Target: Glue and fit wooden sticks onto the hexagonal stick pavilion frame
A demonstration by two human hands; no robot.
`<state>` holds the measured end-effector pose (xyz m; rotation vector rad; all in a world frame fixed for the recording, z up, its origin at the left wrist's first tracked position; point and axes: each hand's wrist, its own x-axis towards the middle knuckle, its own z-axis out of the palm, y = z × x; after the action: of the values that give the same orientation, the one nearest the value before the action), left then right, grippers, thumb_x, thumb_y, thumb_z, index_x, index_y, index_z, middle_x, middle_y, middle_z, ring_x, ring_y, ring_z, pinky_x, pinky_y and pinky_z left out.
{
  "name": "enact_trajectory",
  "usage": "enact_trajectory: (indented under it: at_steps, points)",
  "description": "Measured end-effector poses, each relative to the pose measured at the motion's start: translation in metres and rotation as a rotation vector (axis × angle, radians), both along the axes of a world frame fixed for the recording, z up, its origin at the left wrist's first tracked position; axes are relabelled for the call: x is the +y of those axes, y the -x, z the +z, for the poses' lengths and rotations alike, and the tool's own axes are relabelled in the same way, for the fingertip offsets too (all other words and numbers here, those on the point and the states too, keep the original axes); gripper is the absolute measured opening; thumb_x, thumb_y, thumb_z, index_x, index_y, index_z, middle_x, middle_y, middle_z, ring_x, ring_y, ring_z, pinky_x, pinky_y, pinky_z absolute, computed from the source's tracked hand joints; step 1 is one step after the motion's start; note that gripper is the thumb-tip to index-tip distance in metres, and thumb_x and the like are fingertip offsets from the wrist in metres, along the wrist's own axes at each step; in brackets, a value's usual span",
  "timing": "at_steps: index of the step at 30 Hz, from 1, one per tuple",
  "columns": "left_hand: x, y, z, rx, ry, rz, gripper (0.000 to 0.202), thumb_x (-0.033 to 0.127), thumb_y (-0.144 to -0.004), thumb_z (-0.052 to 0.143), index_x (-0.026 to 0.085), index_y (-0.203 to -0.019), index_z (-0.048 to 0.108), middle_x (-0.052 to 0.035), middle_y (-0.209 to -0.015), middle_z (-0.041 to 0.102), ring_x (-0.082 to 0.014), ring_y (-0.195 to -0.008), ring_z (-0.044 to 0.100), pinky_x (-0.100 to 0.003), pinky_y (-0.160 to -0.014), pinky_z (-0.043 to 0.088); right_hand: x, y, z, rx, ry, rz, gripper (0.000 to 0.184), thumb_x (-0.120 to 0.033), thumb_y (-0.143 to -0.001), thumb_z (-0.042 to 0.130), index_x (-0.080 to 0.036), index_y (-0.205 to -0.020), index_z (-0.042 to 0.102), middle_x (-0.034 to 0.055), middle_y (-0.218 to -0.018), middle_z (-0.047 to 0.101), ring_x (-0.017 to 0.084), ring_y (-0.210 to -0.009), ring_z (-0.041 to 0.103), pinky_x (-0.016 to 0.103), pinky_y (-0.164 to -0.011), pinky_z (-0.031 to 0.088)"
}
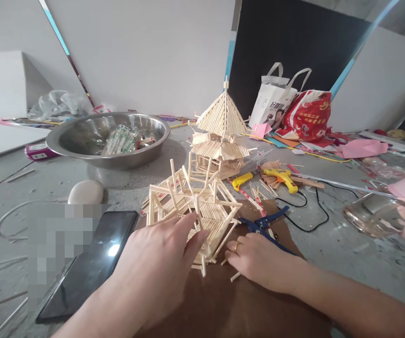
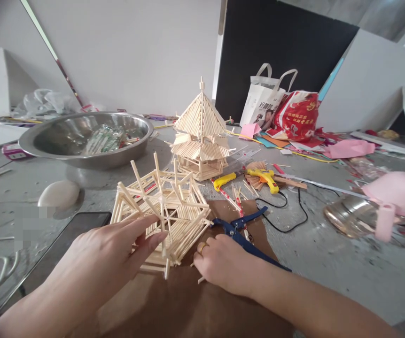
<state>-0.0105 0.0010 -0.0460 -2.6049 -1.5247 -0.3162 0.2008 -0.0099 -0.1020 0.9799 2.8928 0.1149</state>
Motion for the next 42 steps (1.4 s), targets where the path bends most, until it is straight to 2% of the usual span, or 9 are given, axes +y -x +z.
enact_trajectory:
  at_steps: [6,11,15,18,21,24,31,36,42]
  points:
    - [-0.001,0.001,0.002,-0.003,0.005,-0.006,0.022,0.034,-0.087,0.037,0.023,-0.091,0.055,-0.0003,-0.064,0.063,-0.0193,-0.055,0.060,-0.026,-0.044,0.033,-0.002,0.006,-0.004,-0.028,0.006,0.044,0.007,-0.009,-0.078,0.051,-0.016,-0.077,0.051,0.0027,-0.075,0.059,0.017,-0.067,0.052,0.029,-0.049,0.028]
    - [-0.001,0.000,0.002,0.014,0.016,0.005,0.021,0.033,-0.087,0.037,0.023,-0.091,0.054,0.0003,-0.064,0.063,-0.0195,-0.055,0.060,-0.026,-0.044,0.032,-0.006,-0.003,0.018,0.057,0.025,0.071,0.006,-0.012,-0.078,0.050,-0.018,-0.079,0.051,0.0012,-0.075,0.058,0.016,-0.064,0.049,0.029,-0.049,0.027]
    - [0.000,-0.001,0.002,0.008,0.022,0.004,0.020,0.034,-0.087,0.037,0.023,-0.091,0.053,0.0002,-0.066,0.063,-0.0191,-0.056,0.061,-0.026,-0.045,0.033,-0.007,-0.009,0.042,0.253,-0.089,0.023,0.015,-0.014,-0.084,0.043,-0.019,-0.075,0.053,0.0005,-0.081,0.060,0.012,-0.062,0.048,0.027,-0.052,0.030]
    - [0.000,-0.001,0.001,-0.011,0.036,0.008,0.020,0.034,-0.087,0.037,0.023,-0.091,0.053,0.0006,-0.067,0.063,-0.0192,-0.057,0.061,-0.027,-0.045,0.034,-0.003,-0.011,0.051,0.475,-0.329,0.014,0.013,-0.015,-0.085,0.045,-0.017,-0.084,0.058,0.0003,-0.074,0.061,0.010,-0.057,0.047,0.025,-0.054,0.033]
    - [-0.001,0.000,0.000,-0.010,0.047,0.015,0.022,0.036,-0.088,0.035,0.024,-0.095,0.052,0.0006,-0.067,0.064,-0.0203,-0.058,0.062,-0.027,-0.045,0.035,0.007,-0.007,0.051,0.604,-0.585,0.078,0.017,-0.012,-0.079,0.054,-0.012,-0.096,0.059,0.0004,-0.062,0.059,0.011,-0.054,0.046,0.026,-0.053,0.033]
    - [-0.001,0.001,-0.001,0.004,0.042,0.018,0.025,0.039,-0.088,0.035,0.024,-0.099,0.052,0.0002,-0.068,0.065,-0.0212,-0.057,0.062,-0.028,-0.044,0.034,0.018,0.003,0.047,0.589,-0.678,0.114,0.013,-0.010,-0.079,0.055,-0.011,-0.090,0.062,-0.0019,-0.050,0.054,0.011,-0.048,0.045,0.027,-0.048,0.030]
    - [0.001,-0.005,0.002,0.010,0.066,0.056,0.025,0.038,-0.086,0.037,0.024,-0.091,0.057,-0.0001,-0.066,0.066,-0.0217,-0.056,0.063,-0.027,-0.043,0.035,0.032,0.020,0.039,0.579,-0.713,0.141,0.013,-0.010,-0.079,0.053,-0.010,-0.085,0.064,-0.0003,-0.052,0.057,0.013,-0.049,0.050,0.028,-0.048,0.030]
    - [0.001,-0.008,0.002,-0.007,0.079,0.109,0.026,0.041,-0.085,0.038,0.025,-0.089,0.059,0.0000,-0.072,0.068,-0.0227,-0.060,0.065,-0.027,-0.044,0.035,0.032,0.022,0.035,0.578,-0.729,0.110,0.011,-0.010,-0.076,0.057,-0.010,-0.085,0.064,-0.0010,-0.051,0.056,0.013,-0.049,0.048,0.028,-0.048,0.030]
    - [0.000,-0.008,0.002,-0.003,0.072,0.128,0.026,0.040,-0.085,0.039,0.026,-0.088,0.060,0.0007,-0.070,0.068,-0.0215,-0.058,0.064,-0.026,-0.043,0.032,0.030,0.025,0.031,0.574,-0.760,0.083,0.009,-0.011,-0.076,0.058,-0.011,-0.083,0.063,-0.0021,-0.051,0.054,0.012,-0.048,0.047,0.028,-0.049,0.029]
